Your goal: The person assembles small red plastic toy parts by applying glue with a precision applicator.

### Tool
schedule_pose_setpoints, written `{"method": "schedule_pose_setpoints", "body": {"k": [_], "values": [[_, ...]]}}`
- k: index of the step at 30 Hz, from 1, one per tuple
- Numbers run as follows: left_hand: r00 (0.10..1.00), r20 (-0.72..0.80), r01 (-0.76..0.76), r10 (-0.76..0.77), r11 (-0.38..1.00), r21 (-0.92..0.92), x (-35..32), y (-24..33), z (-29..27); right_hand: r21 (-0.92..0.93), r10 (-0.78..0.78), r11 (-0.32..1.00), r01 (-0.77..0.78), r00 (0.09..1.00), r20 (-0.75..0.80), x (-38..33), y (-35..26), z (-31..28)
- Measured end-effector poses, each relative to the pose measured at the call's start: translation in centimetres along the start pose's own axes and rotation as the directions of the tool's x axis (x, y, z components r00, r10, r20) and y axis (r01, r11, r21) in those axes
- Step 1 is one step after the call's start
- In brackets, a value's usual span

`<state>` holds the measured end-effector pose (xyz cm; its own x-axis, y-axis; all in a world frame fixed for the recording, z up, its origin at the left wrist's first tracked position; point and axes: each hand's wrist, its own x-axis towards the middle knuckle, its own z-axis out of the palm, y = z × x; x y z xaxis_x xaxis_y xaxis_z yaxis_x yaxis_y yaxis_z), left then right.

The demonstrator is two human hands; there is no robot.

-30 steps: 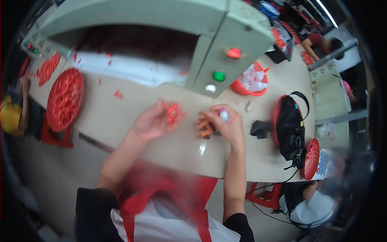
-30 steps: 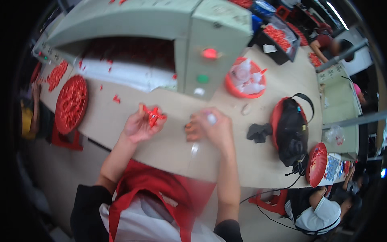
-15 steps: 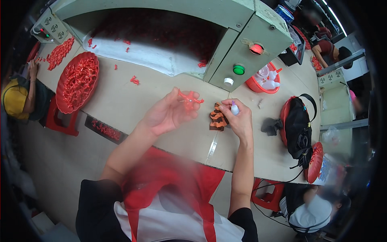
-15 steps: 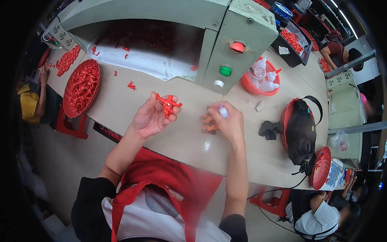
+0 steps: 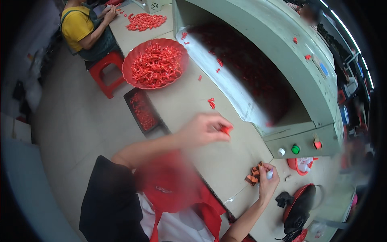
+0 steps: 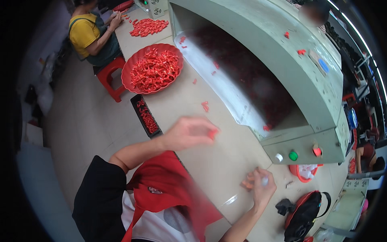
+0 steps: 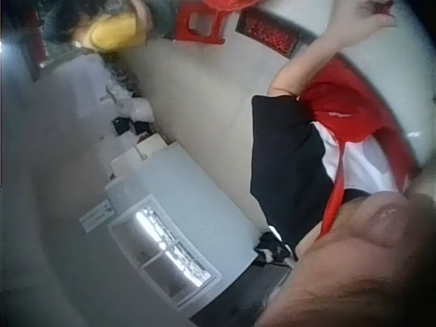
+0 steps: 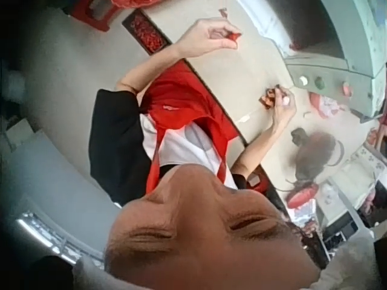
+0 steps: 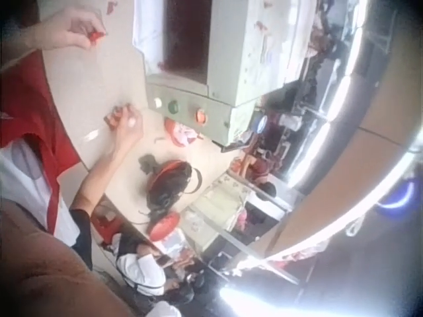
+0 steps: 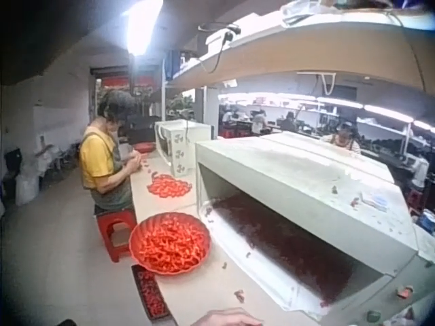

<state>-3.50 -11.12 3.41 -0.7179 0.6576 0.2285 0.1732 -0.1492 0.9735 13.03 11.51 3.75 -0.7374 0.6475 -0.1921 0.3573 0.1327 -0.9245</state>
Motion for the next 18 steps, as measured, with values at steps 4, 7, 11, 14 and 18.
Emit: {"method": "schedule_pose_setpoints", "body": {"k": [4, 7, 11, 14, 18], "values": [[0.819, -0.273, -0.037, 0.505, 0.521, 0.853, -0.6, 0.8, -10.3, -0.053, -0.027, 0.998, 0.028, 0.999, 0.027, 0.5, 0.5, 0.3], [0.696, -0.42, 0.294, 0.582, 0.303, 0.907, -1.2, 1.2, -16.2, -0.045, -0.081, 0.996, 0.083, 0.996, 0.038, 0.8, 0.5, 0.8], [0.633, -0.464, 0.423, 0.62, 0.226, 0.878, -1.4, 0.1, -21.6, -0.036, -0.048, 0.998, 0.049, 0.999, 0.024, 1.1, 0.3, 1.0], [0.612, -0.632, 0.599, 0.476, 0.243, 0.763, -0.9, -0.9, -24.0, -0.033, 0.009, 0.999, -0.009, 1.0, 0.016, 0.9, 0.0, 0.9], [0.575, -0.783, 0.689, 0.239, 0.374, 0.621, 0.1, -1.5, -25.3, -0.032, 0.065, 0.997, -0.066, 0.998, -0.014, 0.8, 0.1, 0.2]]}}
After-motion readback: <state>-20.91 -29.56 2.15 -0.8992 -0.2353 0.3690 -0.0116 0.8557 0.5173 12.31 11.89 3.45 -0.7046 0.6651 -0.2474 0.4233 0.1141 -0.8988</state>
